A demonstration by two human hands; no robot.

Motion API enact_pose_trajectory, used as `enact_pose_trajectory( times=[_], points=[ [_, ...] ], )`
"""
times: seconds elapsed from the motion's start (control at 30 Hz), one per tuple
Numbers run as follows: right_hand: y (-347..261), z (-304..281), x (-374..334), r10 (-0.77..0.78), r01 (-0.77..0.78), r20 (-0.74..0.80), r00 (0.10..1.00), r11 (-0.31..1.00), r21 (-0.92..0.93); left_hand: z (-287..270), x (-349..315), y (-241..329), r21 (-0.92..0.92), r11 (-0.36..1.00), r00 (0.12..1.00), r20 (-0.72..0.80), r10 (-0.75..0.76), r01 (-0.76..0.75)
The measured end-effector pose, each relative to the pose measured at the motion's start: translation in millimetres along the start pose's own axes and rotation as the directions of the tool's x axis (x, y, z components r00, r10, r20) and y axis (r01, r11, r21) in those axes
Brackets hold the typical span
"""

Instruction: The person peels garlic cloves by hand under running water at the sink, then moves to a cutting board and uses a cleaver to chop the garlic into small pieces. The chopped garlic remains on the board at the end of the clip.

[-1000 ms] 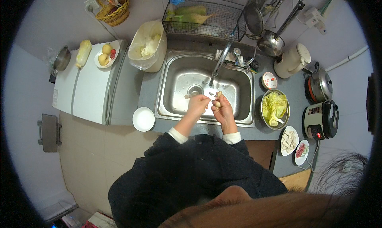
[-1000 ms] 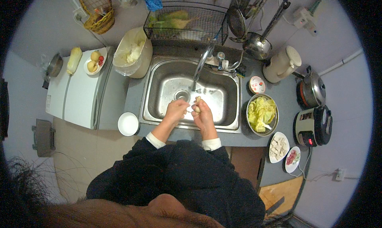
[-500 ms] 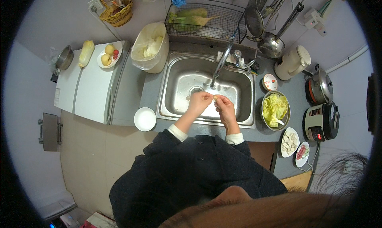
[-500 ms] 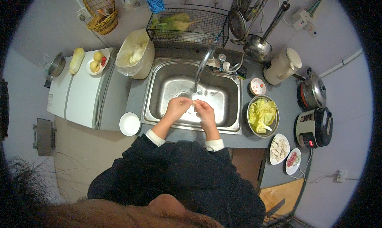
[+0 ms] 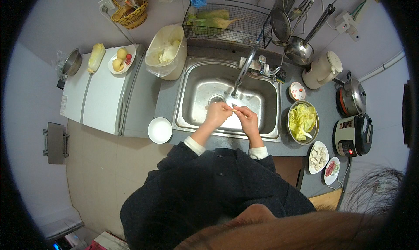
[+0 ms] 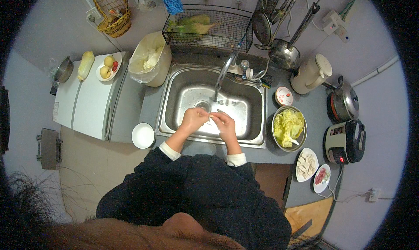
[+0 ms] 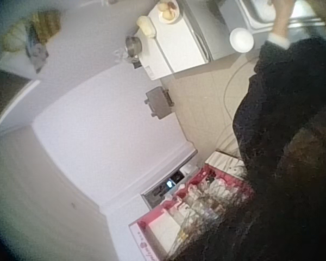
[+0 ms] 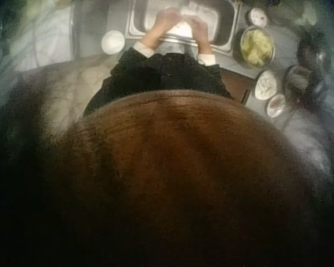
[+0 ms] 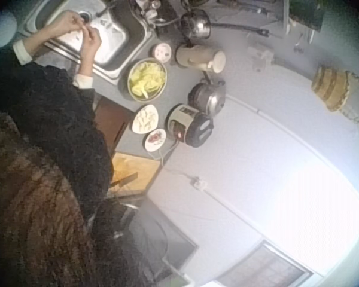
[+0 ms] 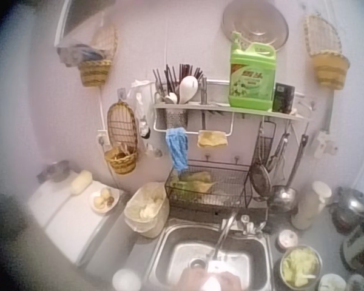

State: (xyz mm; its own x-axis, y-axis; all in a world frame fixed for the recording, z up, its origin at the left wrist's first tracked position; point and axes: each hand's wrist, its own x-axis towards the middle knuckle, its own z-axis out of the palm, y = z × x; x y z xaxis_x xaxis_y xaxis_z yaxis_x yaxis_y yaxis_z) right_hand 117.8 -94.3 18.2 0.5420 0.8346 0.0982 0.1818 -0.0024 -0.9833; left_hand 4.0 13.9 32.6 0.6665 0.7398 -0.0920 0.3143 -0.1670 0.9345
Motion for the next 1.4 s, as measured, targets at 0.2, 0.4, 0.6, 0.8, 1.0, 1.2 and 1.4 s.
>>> enact_pose_trajectory(
  times=[0.2, 0.4, 0.6, 0.8, 1.0, 1.2, 1.4],
  points=[
    [9.7, 4.2, -1.3, 0.221, -0.215, 0.023, 0.975, 0.914, 0.344, 1.7, 2.8, 1.4, -0.281, 0.939, 0.979, 0.103, -0.177, 0.199],
    [8.3, 4.9, 3.9, 0.174, -0.173, 0.010, 0.985, 0.967, 0.186, -1.7, 1.3, 7.8, -0.456, 0.797, 0.918, 0.226, -0.327, 0.396],
    [12.7, 9.4, 6.8, 0.233, -0.214, -0.034, 0.972, 0.934, 0.287, 3.4, -0.8, 9.5, -0.363, 0.880, 0.950, 0.170, -0.261, 0.307],
    [20.3, 5.1, 10.9, 0.400, -0.256, -0.068, 0.914, 0.699, 0.668, 3.9, 1.2, 2.5, -0.540, 0.753, 0.926, 0.174, -0.335, 0.375],
    [16.7, 1.3, 9.8, 0.404, -0.345, 0.081, 0.911, 0.639, 0.687, 6.6, 13.0, -2.7, -0.381, 0.886, 0.957, -0.006, -0.290, 0.266],
    [14.7, -0.4, 11.2, 0.205, -0.207, 0.032, 0.978, 0.951, 0.230, 2.8, 16.3, 3.4, -0.141, 0.987, 0.996, 0.065, -0.065, 0.074],
    [5.6, 0.5, 12.6, -0.229, 0.226, 0.015, 0.973, 0.943, -0.243, -0.6, 16.4, 6.3, 0.119, 0.989, 0.995, 0.060, 0.080, -0.087]
  ],
)
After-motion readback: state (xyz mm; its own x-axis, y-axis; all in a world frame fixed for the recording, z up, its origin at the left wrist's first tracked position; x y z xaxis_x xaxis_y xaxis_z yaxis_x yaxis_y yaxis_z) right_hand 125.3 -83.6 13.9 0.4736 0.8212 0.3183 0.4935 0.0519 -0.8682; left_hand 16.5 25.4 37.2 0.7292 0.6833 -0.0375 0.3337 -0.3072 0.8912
